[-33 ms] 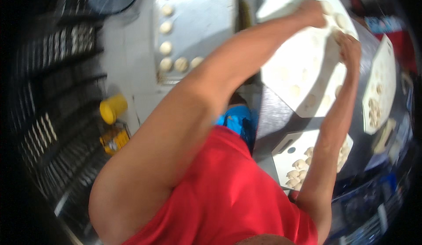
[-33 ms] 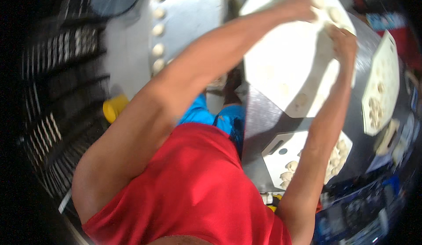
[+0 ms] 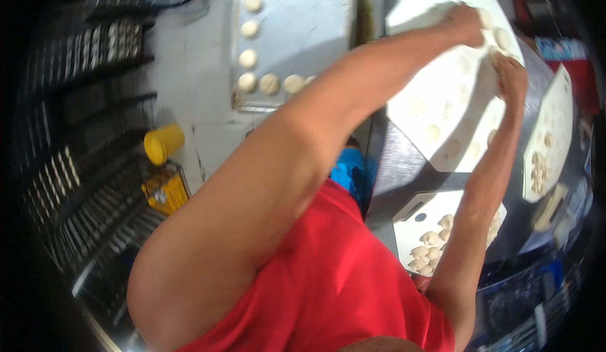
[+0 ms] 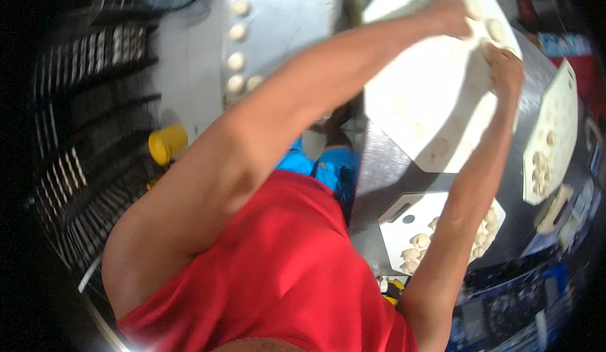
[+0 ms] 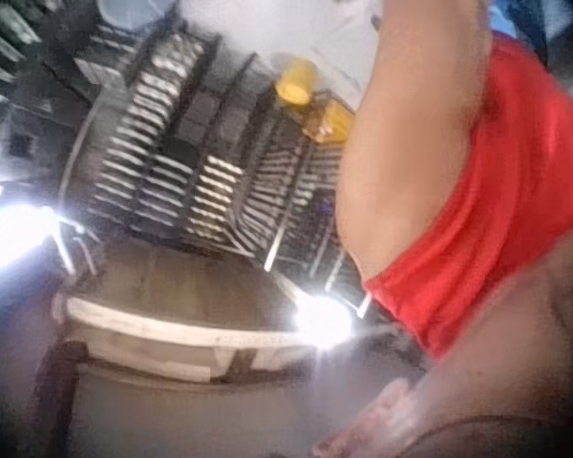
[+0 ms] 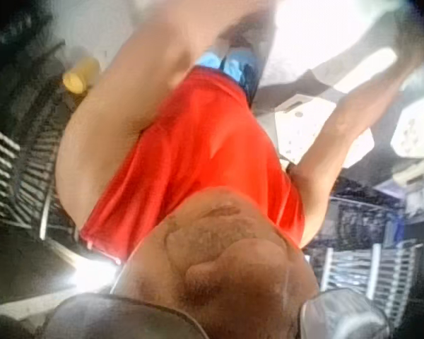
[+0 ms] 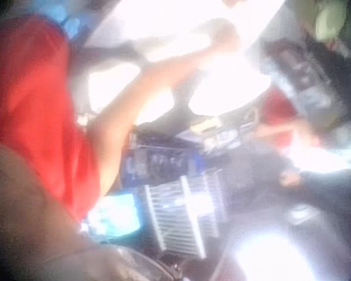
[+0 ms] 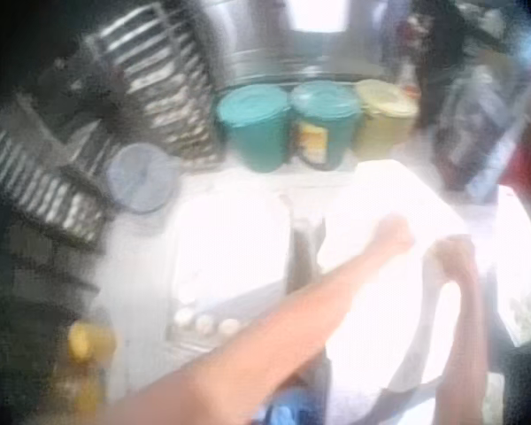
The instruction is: The person places dough balls onto a metal tray, carries a board of smaller dough pieces to a divider machine, operates the machine using a lever, and then places the resulting round dough pieces onto a tray before sliding it into a rack.
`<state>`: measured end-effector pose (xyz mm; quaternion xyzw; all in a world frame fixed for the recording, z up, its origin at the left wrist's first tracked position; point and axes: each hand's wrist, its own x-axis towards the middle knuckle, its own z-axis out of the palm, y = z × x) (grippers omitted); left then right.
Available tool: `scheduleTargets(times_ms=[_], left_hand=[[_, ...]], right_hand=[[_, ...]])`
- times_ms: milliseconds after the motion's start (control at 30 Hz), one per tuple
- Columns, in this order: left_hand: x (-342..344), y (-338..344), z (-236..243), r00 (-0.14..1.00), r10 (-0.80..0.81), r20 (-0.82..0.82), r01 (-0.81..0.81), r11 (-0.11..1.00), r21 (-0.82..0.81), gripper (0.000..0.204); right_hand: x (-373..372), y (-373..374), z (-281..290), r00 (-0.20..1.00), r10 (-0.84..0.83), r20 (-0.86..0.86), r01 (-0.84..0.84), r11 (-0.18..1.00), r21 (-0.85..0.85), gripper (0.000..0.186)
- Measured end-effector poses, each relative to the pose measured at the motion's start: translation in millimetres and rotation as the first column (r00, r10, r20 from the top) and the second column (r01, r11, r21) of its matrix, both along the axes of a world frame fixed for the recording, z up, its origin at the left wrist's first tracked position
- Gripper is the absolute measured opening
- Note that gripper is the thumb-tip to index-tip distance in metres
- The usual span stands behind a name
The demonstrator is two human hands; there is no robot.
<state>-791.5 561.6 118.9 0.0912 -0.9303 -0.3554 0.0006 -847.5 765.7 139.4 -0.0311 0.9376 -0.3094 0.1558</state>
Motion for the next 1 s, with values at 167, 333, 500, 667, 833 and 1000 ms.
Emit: scheduleTargets(times_ms=[167, 333, 500, 667, 833, 1000], left_hand=[[88.3, -29.0, 10.9, 0.974, 0.168, -0.150, -0.072, 0.862, 0.501, 0.056], [250.7, -167.7, -33.5, 0.948, 0.319, -0.008, -0.260, 0.786, 0.561, 0.038], [312.5, -206.3, -88.9, 0.886, 0.226, 0.405, -0.365, 0.879, 0.308, 0.035], [316.8, -193.7, -98.0, 0.910, 0.213, 0.356, -0.291, 0.940, 0.179, 0.036], [326.9, -191.2, -82.6, 0.931, 0.295, 0.214, -0.336, 0.922, 0.192, 0.043], [334.9, -210.7, -61.9, 0.862, 0.372, 0.344, -0.496, 0.758, 0.423, 0.041]], right_hand=[[-1.1, 7.8, 2.7, 0.975, -0.201, 0.099, 0.210, 0.973, -0.097, 0.035], [82.2, -14.4, 34.4, 0.994, -0.106, 0.008, 0.096, 0.859, -0.503, 0.029], [191.3, -114.1, 65.9, 0.983, 0.163, -0.080, -0.181, 0.862, -0.474, 0.033], [247.5, -210.2, 35.7, 0.912, 0.403, -0.077, -0.406, 0.859, -0.312, 0.032], [243.8, -288.5, -55.4, 0.902, 0.430, 0.033, -0.420, 0.893, -0.163, 0.042], [227.2, -315.9, -106.3, 0.846, 0.532, -0.039, -0.533, 0.845, -0.044, 0.041]])
